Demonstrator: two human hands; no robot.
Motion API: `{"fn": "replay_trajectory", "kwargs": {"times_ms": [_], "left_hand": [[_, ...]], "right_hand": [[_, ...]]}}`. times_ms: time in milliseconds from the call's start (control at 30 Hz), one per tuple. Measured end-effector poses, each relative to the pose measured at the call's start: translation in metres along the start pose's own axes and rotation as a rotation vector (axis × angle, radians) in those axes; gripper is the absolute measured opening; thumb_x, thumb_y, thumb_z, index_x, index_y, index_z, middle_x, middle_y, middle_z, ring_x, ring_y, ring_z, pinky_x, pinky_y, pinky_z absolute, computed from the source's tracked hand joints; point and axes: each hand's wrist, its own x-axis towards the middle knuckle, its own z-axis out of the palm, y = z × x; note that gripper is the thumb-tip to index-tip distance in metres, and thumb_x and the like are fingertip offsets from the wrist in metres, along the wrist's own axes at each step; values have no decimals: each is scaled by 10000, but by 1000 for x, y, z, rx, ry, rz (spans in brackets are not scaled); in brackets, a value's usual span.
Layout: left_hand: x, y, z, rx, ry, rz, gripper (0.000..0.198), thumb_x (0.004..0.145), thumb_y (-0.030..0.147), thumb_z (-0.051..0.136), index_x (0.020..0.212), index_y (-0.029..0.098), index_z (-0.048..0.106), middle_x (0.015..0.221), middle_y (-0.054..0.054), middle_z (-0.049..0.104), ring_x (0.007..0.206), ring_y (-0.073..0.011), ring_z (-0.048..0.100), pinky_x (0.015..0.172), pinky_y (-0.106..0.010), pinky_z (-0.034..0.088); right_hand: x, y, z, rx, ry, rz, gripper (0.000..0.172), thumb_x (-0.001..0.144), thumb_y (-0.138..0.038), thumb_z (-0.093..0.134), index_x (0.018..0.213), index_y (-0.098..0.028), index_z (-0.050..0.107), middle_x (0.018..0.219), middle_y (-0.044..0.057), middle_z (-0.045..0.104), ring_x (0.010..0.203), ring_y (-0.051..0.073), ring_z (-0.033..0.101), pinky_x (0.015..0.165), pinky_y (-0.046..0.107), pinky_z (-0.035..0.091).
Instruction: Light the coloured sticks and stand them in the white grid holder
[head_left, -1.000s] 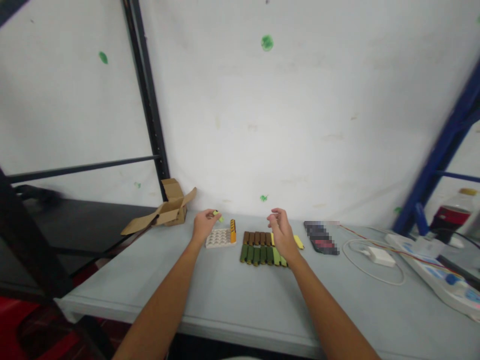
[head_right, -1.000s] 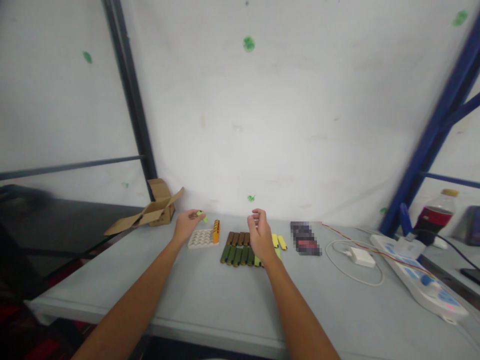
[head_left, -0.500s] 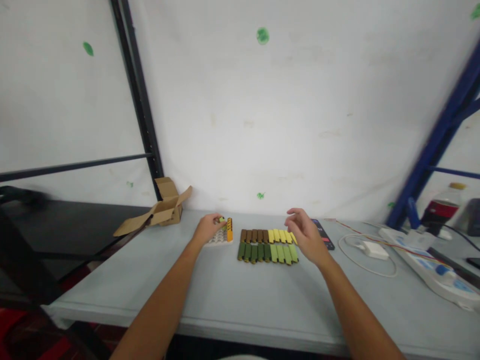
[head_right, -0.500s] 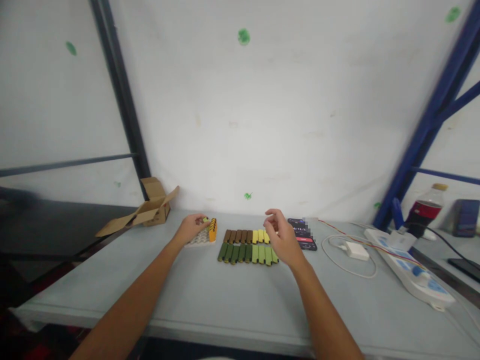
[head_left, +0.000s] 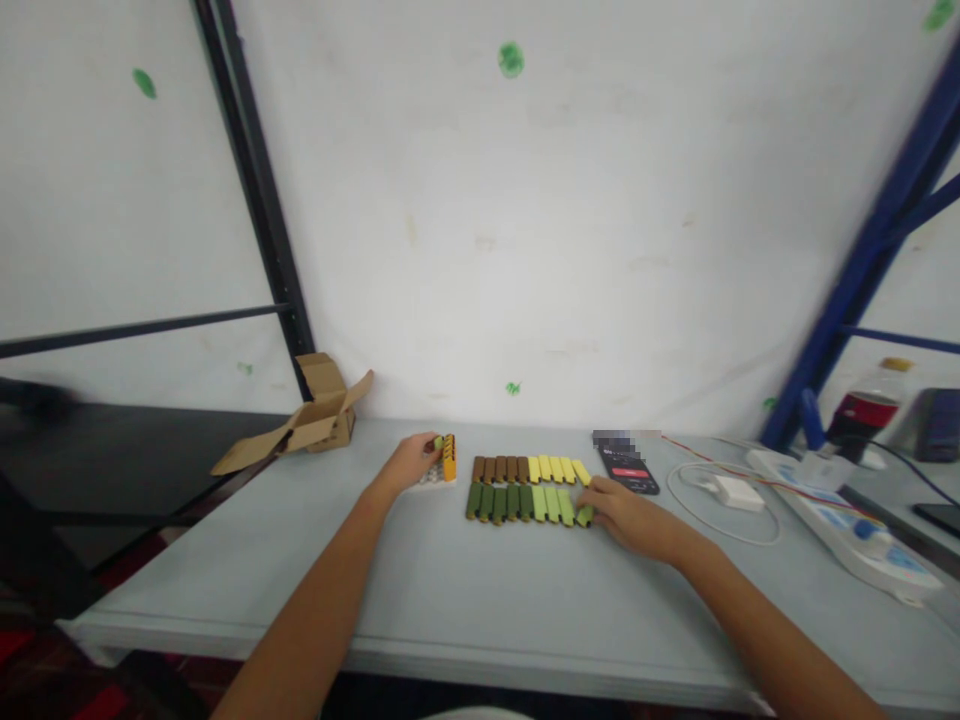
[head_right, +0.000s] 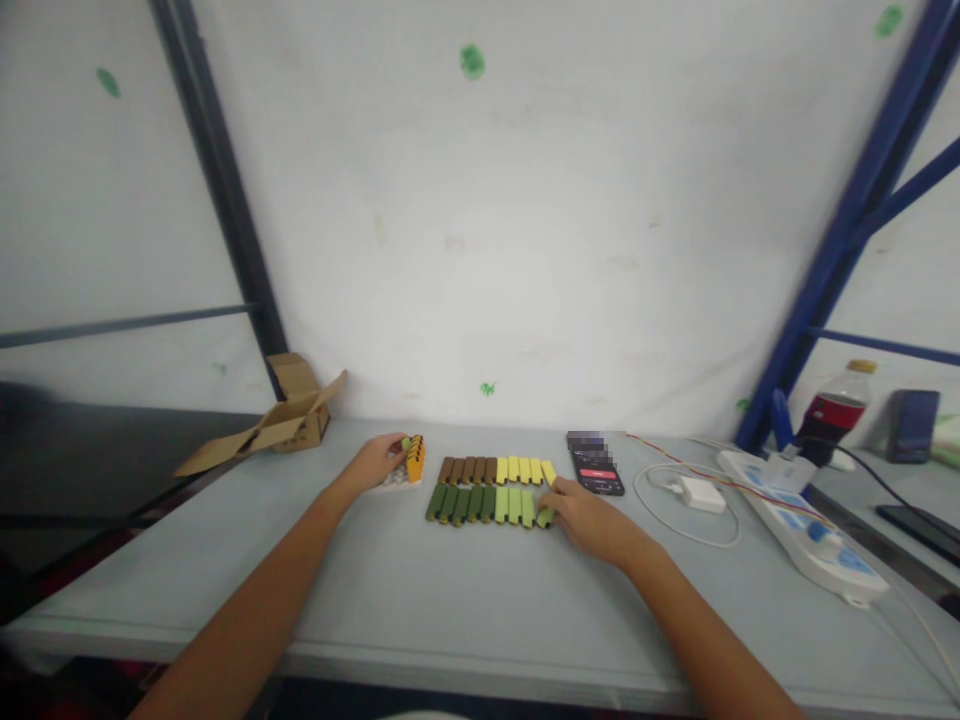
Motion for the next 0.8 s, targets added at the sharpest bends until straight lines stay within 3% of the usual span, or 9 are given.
{"fn": "replay_trajectory", "kwargs": {"times_ms": [167,267,333,433,467,533,633,733,800], "left_hand": [[-1,-1,-4,-75,-45,-4,171,685,333,619,767,211,707,814,-62,751,796,-250,665,728,-314,481],[0,-3,-3,-92,-52,-11,188,673,346,628,774,217,721,824,-55,757,797,-250,663,739,-318,485],[0,-5,-2,-100,-59,-18,196,658,343,634,775,216,726,818,-50,756,802,-248,661,749,-316,488],[1,-8,-2,-101,-63,-25,210,655,339,630,785,209,732,833,-52,758,828,-248,664,773,-318,493],[0,-9,-2,-103,-63,-24,221,658,333,624,800,206,736,848,-56,760,837,-249,668,780,-322,495],[0,-9,-4,-120,-73,-13,255,657,303,605,845,199,744,883,-63,765,855,-251,677,804,-331,499],[-1,-10,-8,-172,-96,-13,357,641,256,579,951,188,742,939,-62,769,887,-246,686,851,-343,507],[0,-14,-9,-184,-86,-47,445,638,253,576,1050,172,723,967,-68,767,895,-244,692,861,-349,515],[1,-18,-8,-173,-72,-63,471,641,264,583,1082,165,714,965,-77,765,886,-246,696,852,-353,519]], "right_hand": [[-13,6,-1,-37,56,9,232,913,-194,518,1096,-209,660,1156,134,620,1085,267,571,979,426,434],[-10,2,-2,115,175,110,248,966,-280,450,1148,-190,592,1085,136,657,999,251,604,927,416,460],[3,-6,-6,276,314,139,252,983,-336,415,1125,-191,565,952,96,658,868,221,604,835,370,479],[41,-21,-13,595,643,155,267,952,-441,462,928,-202,577,748,26,566,690,177,515,665,301,442],[57,-27,-13,744,693,162,295,932,-468,481,863,-199,579,696,10,523,643,163,481,602,284,414],[90,-37,-9,1029,722,198,363,894,-520,490,760,-191,568,595,-25,425,532,128,388,498,260,333],[123,-53,7,1214,709,252,411,826,-568,558,666,-192,519,581,-24,450,499,103,371,454,237,308],[129,-63,23,1261,686,311,427,809,-585,541,628,-204,478,563,-9,508,479,112,431,419,230,336],[124,-64,29,1281,600,399,441,807,-612,505,631,-209,472,495,-28,475,399,99,381,361,213,261]]}}
